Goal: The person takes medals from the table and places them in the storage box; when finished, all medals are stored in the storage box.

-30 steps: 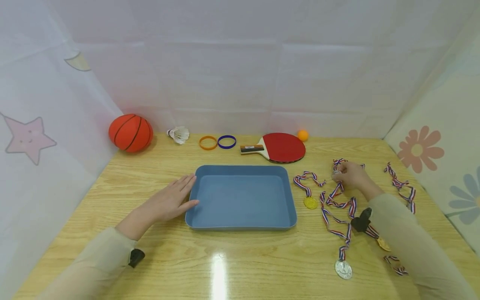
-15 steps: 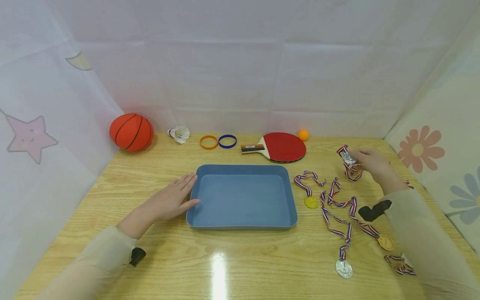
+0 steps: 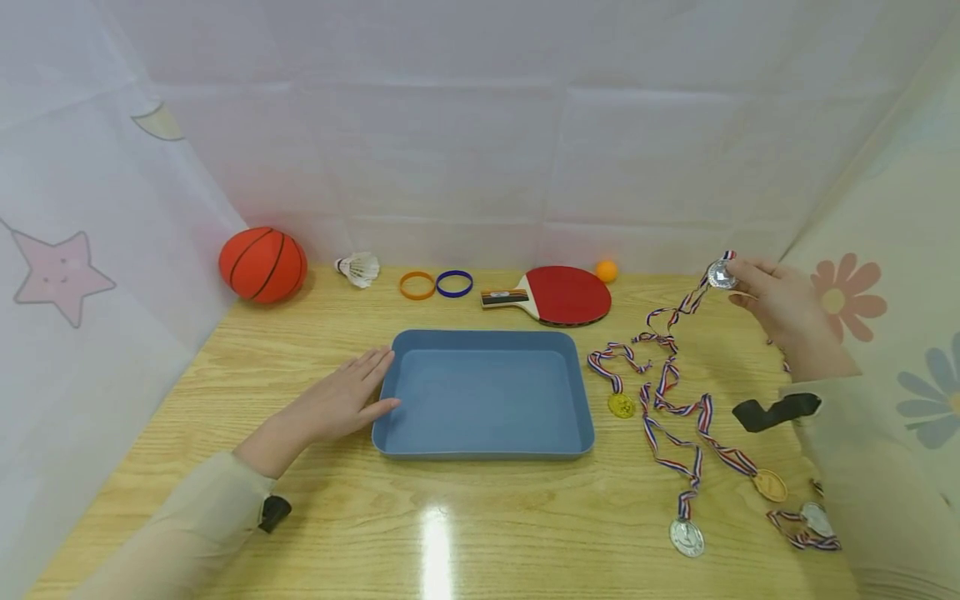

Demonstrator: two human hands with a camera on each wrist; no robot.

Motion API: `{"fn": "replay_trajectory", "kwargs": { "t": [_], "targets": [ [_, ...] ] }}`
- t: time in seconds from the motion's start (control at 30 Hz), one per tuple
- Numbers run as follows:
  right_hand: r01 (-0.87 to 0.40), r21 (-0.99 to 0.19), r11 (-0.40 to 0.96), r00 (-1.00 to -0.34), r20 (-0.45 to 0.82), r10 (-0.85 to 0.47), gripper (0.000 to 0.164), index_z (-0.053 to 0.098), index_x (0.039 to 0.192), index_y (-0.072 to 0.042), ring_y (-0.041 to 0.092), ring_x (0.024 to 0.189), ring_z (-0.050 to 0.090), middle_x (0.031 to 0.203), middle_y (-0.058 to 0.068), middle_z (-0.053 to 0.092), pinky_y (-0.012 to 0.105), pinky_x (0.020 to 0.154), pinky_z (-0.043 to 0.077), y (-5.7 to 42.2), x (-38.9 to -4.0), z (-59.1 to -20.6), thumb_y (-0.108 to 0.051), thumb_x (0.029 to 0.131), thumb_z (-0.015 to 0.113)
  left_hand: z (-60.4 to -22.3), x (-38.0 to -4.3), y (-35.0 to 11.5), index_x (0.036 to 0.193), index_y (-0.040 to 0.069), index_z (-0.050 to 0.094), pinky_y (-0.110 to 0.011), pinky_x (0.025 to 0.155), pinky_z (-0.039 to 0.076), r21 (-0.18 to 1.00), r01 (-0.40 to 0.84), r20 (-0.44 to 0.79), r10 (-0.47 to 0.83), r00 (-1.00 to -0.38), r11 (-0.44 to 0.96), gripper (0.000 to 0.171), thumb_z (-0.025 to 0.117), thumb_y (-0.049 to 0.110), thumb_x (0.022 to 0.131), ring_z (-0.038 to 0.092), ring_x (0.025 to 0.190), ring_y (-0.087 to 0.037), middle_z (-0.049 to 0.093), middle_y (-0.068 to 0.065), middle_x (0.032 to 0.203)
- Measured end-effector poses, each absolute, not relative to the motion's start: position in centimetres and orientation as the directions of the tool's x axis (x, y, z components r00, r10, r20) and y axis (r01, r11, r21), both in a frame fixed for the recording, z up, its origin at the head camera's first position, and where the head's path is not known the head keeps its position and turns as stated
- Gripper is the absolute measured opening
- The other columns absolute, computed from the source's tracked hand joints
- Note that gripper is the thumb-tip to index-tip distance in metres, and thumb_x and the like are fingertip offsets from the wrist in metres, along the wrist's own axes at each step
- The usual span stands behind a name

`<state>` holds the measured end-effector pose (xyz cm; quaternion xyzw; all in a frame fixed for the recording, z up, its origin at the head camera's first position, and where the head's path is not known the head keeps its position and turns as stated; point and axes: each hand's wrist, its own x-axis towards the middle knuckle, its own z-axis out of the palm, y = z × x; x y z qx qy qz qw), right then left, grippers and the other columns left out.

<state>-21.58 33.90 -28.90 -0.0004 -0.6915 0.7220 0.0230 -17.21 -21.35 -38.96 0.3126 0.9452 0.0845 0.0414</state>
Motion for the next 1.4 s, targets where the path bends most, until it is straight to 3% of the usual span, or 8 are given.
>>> {"fn": "replay_trajectory", "kwargs": {
  "t": [0.2, 0.53, 0.7, 0.97, 1.4],
  "targets": [
    [-0.095, -0.966, -0.24, -0.995, 0.099, -0.005, 0.01, 0.069, 0.092, -0.002, 0.013, 0.083, 0.06, 0.095, 0.005, 0.062, 0.021, 0.075, 0.05, 32.7, -21.4, -27.2, -0.006, 0.089, 0.06, -38.9, -17.2, -21.4, 0.143, -0.007, 0.018, -0.051, 0.107, 0.016, 0.186, 0.58, -0.033, 0.595, -0.803, 0.793, 0.077, 0.038, 0.05, 0.096, 0.016, 0.135, -0.037, 0.018, -0.024, 0.148],
    [-0.182, -0.916, -0.357, -0.978, 0.207, -0.031, 0.01, 0.068, 0.088, 0.005, 0.016, 0.086, 0.061, 0.094, 0.009, 0.061, 0.023, 0.077, 0.051, 29.3, -20.2, -24.4, 0.003, 0.088, 0.058, -38.9, -17.1, -21.3, 0.142, -0.009, 0.021, -0.051, 0.107, 0.017, 0.179, 0.586, -0.02, 0.598, -0.801, 0.79, 0.076, 0.04, 0.048, 0.096, 0.018, 0.134, -0.038, 0.019, -0.024, 0.147],
    [-0.226, -0.884, -0.409, -0.942, 0.305, -0.141, 0.016, 0.067, 0.088, 0.009, 0.018, 0.087, 0.06, 0.093, 0.012, 0.062, 0.024, 0.078, 0.051, 27.2, -19.6, -23.5, 0.008, 0.089, 0.052, -38.8, -17.1, -21.3, 0.142, -0.009, 0.021, -0.05, 0.107, 0.017, 0.175, 0.586, -0.02, 0.598, -0.801, 0.791, 0.076, 0.04, 0.048, 0.096, 0.018, 0.134, -0.038, 0.019, -0.024, 0.147],
    [-0.228, -0.877, -0.424, -0.918, 0.338, -0.207, 0.014, 0.067, 0.084, 0.009, 0.018, 0.082, 0.06, 0.089, 0.013, 0.062, 0.025, 0.076, 0.051, 23.3, -18.7, -22.5, 0.008, 0.088, 0.054, -38.9, -17.1, -21.3, 0.143, -0.008, 0.02, -0.05, 0.107, 0.017, 0.163, 0.589, -0.025, 0.6, -0.8, 0.792, 0.076, 0.038, 0.049, 0.096, 0.018, 0.134, -0.038, 0.019, -0.024, 0.147],
    [-0.284, -0.919, -0.271, -0.886, 0.36, -0.291, 0.014, 0.069, 0.08, -0.002, 0.019, 0.08, 0.057, 0.086, 0.009, 0.059, 0.025, 0.078, 0.05, 16.4, -17.9, -20.1, 0.0, 0.089, 0.058, -38.7, -17.0, -21.3, 0.142, -0.008, 0.02, -0.05, 0.107, 0.017, 0.155, 0.589, -0.035, 0.6, -0.799, 0.793, 0.076, 0.038, 0.049, 0.096, 0.017, 0.134, -0.038, 0.019, -0.024, 0.147]
  ]
}}
